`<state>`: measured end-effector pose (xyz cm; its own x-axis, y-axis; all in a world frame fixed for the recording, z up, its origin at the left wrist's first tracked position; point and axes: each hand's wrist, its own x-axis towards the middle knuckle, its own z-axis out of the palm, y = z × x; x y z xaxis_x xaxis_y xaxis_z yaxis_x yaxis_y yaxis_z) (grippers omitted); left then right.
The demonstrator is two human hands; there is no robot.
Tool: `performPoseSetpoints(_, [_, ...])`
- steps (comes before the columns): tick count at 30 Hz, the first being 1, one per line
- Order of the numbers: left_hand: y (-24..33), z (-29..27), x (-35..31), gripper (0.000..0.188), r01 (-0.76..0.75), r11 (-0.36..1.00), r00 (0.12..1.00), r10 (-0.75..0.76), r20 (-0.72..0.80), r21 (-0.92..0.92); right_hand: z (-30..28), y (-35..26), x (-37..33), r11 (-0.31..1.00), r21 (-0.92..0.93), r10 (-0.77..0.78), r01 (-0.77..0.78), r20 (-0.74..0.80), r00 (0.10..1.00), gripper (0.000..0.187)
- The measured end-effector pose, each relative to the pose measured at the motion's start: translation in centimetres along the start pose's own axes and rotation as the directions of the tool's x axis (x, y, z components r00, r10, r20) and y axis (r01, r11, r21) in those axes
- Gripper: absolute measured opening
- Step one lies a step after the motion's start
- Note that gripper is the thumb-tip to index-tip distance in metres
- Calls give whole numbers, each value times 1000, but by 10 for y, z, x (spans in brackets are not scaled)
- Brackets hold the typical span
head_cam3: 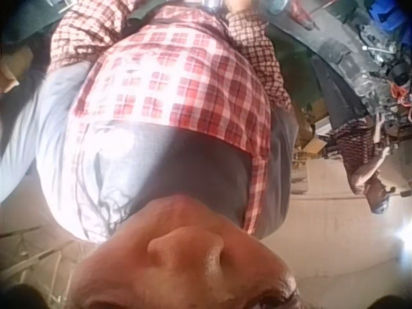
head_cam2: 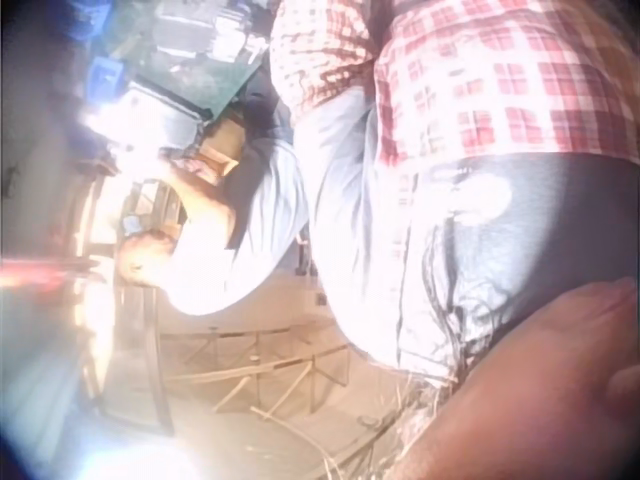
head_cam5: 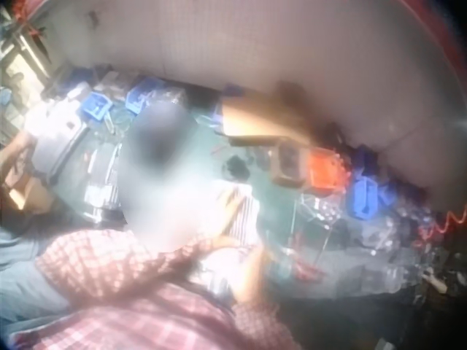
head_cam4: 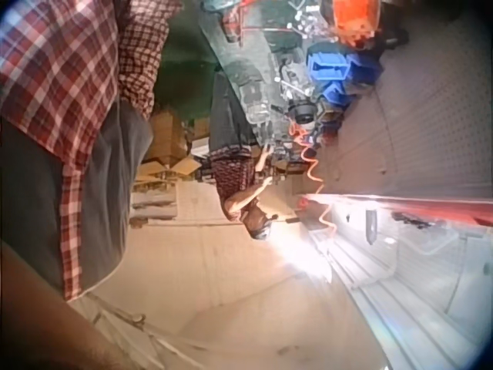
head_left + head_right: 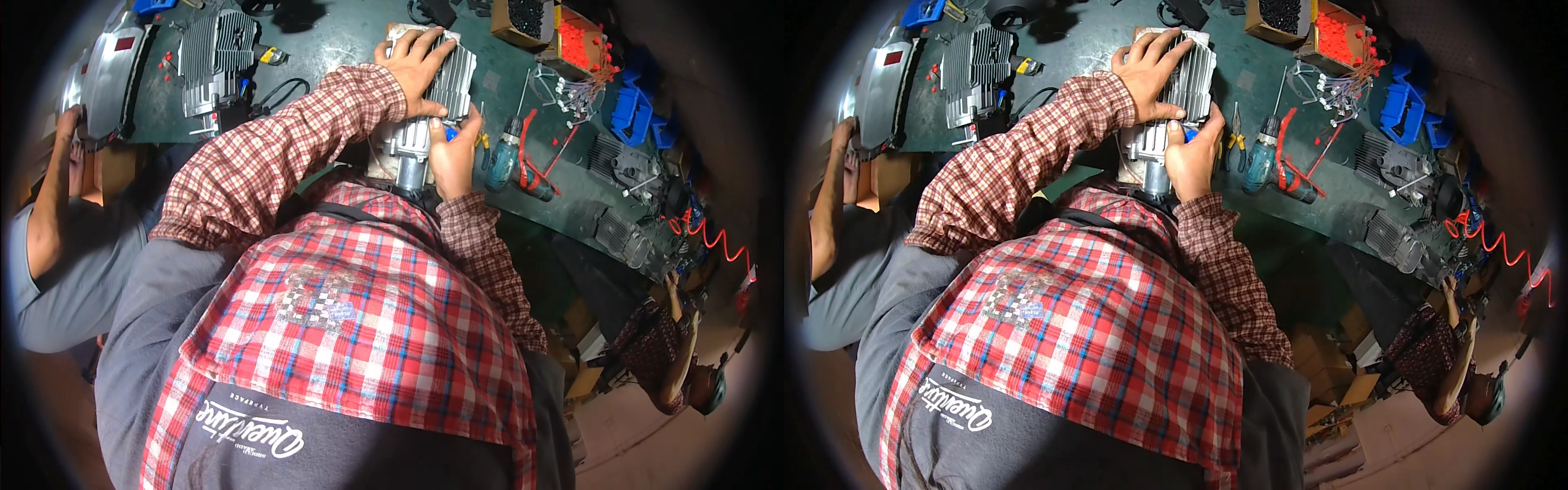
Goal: The person assembles a silver finned electronic component on a workbench. They use pliers to bend and insert metal pins into the component, then use a screwdriver to tighten screws. The person retrieves additional pins from a cardboard box and continues the assembly process.
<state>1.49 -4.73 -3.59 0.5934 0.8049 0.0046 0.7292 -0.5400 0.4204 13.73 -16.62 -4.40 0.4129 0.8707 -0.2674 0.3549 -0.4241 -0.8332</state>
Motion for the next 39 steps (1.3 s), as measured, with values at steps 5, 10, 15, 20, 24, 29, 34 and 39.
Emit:
performPoseSetpoints(5, [1, -2, -6, 116, -3, 1000, 1000, 3, 1, 16, 3, -3, -2, 994, 69, 80, -81, 17, 997, 67])
performPoseSetpoints(10, [-1, -3, -8, 116, 5, 999, 1000, -6, 18, 33, 6, -16, -1, 968, 135, 206, -210, 38, 978, 68])
performPoseSetpoints(15, [-8, 4, 1, 113, 19, 1000, 999, -19, 49, 4, 19, -3, 14, 964, 150, 228, -221, -29, 973, 70])
performPoseSetpoints(20, [-22, 6, 13, 104, 20, 999, 990, -25, 136, 34, 22, -32, 19, 932, 10, 362, -362, -18, 932, 76])
performPoseSetpoints(24, [-24, 16, 18, 101, 19, 999, 995, -24, 100, 48, 26, -31, 23, 941, -81, 318, -327, -108, 942, 73])
performPoseSetpoints(29, [-19, 15, 20, 101, 12, 999, 997, -15, 78, 39, 24, -33, 23, 931, -99, 337, -351, -135, 932, 73])
performPoseSetpoints(34, [-19, 9, 22, 99, -9, 1000, 990, 11, 141, -15, 5, -42, 23, 905, -19, 425, -425, 66, 903, 79])
performPoseSetpoints(39, [-27, 3, 18, 101, -34, 998, 987, 26, 158, 44, -38, 55, 20, 813, 544, 125, -208, 186, 975, 65])
